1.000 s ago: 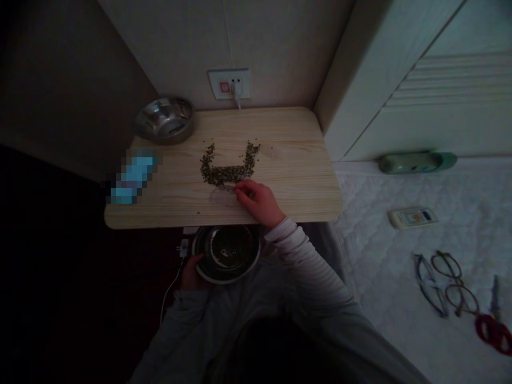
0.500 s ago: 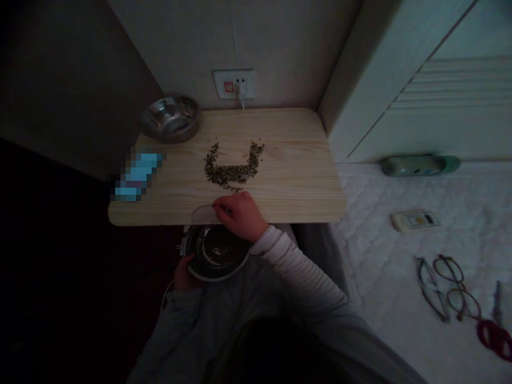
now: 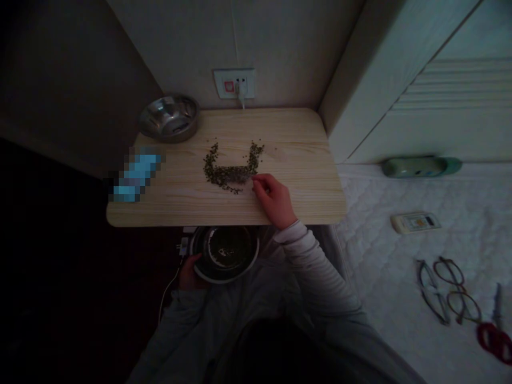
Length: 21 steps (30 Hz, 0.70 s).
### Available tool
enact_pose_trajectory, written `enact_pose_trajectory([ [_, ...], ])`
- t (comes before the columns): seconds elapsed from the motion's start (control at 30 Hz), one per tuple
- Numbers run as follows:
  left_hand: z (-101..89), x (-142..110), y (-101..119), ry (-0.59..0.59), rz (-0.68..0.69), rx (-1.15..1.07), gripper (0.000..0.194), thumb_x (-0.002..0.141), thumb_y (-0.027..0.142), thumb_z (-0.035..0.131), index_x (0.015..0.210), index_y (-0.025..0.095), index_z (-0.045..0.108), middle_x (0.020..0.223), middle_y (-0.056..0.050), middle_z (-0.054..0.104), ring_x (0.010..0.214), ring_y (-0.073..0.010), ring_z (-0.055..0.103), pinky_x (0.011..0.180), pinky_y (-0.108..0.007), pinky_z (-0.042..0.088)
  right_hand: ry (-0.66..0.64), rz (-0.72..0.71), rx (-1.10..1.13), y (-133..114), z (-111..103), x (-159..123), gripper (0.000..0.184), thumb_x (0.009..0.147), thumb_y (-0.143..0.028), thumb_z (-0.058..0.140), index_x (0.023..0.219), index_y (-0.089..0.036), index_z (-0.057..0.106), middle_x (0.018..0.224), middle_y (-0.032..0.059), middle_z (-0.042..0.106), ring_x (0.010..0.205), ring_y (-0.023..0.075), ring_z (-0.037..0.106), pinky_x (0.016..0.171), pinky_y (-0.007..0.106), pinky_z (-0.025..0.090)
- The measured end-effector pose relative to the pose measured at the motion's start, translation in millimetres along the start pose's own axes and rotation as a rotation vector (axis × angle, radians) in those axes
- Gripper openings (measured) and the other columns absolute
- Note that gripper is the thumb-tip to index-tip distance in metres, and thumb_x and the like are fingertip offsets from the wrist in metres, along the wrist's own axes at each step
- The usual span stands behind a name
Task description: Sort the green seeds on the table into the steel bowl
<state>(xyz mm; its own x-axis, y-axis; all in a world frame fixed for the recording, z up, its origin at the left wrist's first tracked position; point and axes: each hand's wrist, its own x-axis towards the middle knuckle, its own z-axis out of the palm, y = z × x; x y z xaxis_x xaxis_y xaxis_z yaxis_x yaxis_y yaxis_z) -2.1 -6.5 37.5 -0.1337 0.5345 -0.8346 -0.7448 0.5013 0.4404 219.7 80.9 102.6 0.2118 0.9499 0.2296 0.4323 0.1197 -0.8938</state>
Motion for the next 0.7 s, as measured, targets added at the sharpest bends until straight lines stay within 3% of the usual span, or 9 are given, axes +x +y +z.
enact_pose_trajectory([
  [0.1,1.5,-1,1,0.082,-0.057,0.046,0.02,0.068,0.015,0.051,0.05,0.018,0.062,0.052,-0.004,0.064,0.075,-0.022,0.065,0.072,-0.032,0.051,-0.025,0.003,-0.014,-1,8,-4,0.023,0.078,-0.033,0.047,0.09,-0.017,0.059,0.076,0.0031,0.063,0.065,0.013,0.056,0.063,0.027,0.043],
  [0.47,-5.1,4,0,-0.004,-0.112,0.004,0.01,0.064,0.016,0.056,0.059,0.018,0.065,0.062,-0.005,0.068,0.086,-0.0257,0.062,0.077,-0.036,0.049,0.013,-0.06,-0.182,-3,13,-1,0.024,0.079,-0.034,0.045,0.088,-0.018,0.06,0.071,0.0039,0.062,0.06,0.0133,0.051,0.058,0.027,0.041],
  [0.7,-0.4,2,0,0.083,-0.084,0.022,0.019,0.068,0.015,0.051,0.052,0.017,0.062,0.054,-0.005,0.064,0.08,-0.0229,0.064,0.076,-0.032,0.049,-0.023,-0.07,-0.182,-3,12,-3,0.026,0.08,-0.034,0.044,0.091,-0.017,0.06,0.073,0.0043,0.062,0.062,0.0141,0.052,0.06,0.028,0.041],
])
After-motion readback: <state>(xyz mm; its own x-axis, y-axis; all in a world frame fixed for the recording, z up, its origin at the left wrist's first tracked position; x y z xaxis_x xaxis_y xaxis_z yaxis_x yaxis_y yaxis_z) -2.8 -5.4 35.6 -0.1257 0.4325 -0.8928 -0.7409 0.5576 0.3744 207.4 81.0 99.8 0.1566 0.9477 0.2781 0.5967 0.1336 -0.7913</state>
